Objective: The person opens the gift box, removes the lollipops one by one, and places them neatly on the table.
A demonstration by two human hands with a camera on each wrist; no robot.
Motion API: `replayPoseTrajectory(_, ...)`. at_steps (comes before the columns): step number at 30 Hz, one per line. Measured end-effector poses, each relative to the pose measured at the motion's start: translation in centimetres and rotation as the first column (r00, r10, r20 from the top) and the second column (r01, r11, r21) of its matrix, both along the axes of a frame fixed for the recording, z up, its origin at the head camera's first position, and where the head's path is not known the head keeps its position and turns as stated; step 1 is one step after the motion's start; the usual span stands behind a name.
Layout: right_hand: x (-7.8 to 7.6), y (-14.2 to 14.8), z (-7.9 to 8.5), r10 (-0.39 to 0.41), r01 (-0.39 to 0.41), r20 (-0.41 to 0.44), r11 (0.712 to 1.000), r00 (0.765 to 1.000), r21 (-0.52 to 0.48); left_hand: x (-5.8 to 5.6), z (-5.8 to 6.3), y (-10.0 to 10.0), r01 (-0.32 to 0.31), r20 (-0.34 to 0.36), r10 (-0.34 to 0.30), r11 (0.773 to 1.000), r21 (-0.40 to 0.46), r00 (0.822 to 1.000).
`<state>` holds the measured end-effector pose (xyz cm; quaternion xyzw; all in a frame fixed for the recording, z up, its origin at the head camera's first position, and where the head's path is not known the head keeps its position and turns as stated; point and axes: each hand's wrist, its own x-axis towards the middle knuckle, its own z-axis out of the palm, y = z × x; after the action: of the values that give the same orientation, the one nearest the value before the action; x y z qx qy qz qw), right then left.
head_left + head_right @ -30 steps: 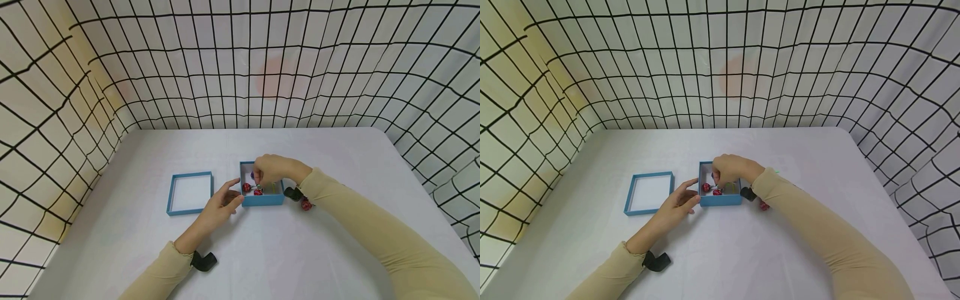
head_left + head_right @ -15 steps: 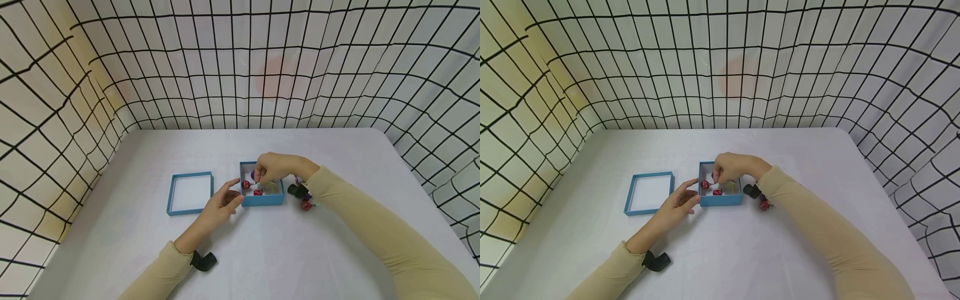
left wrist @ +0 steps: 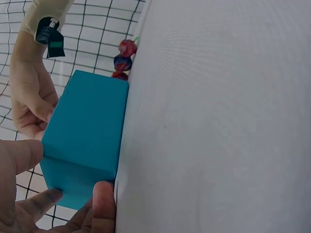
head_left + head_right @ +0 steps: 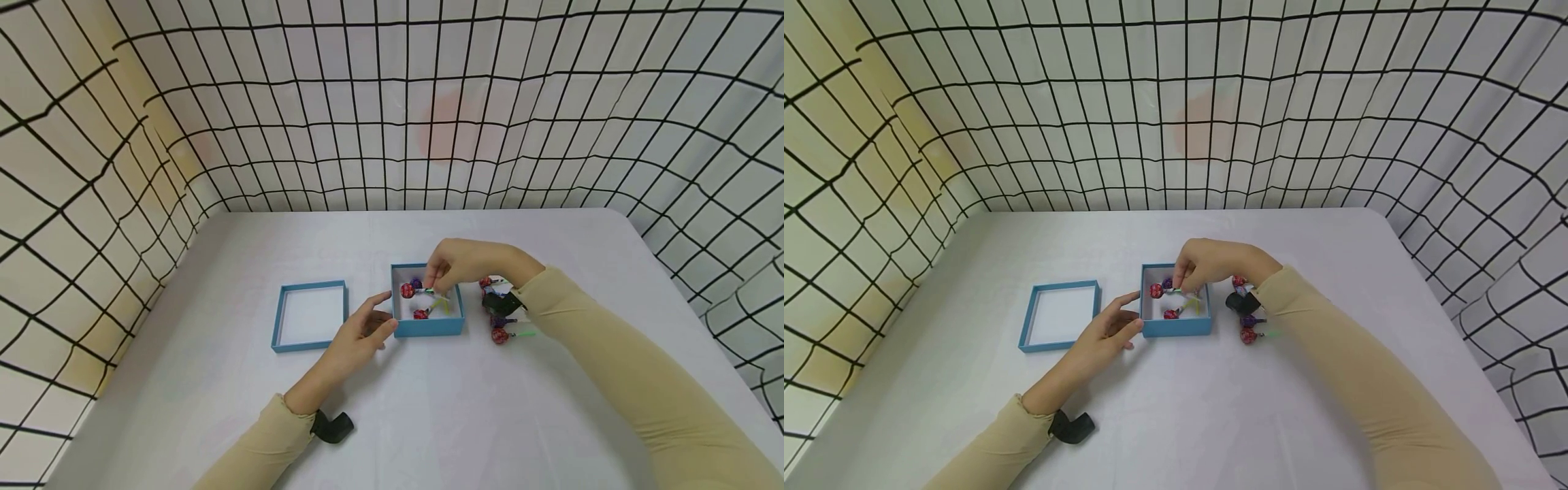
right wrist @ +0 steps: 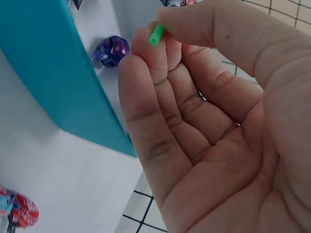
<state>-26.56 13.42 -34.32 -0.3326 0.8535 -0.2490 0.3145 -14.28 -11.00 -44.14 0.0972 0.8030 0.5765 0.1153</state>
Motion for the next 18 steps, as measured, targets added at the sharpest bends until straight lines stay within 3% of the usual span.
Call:
replayPoseTrajectory(6,-0.1,1.4,0.4,-0.027,0.027,0.009,0.999,1.000,-0.019,0.2,0.3,0.0,0.003,0.000,-0.003,1.000,-0.002,1.000)
replayPoseTrajectory(18,-0.5,5.3,0.5,-0.152,0.152,0.042,0.988,0.987,-0.002,0.2,0.2,-0.1,0.012,-0.006,-0.012,1.000,-0.008,1.000)
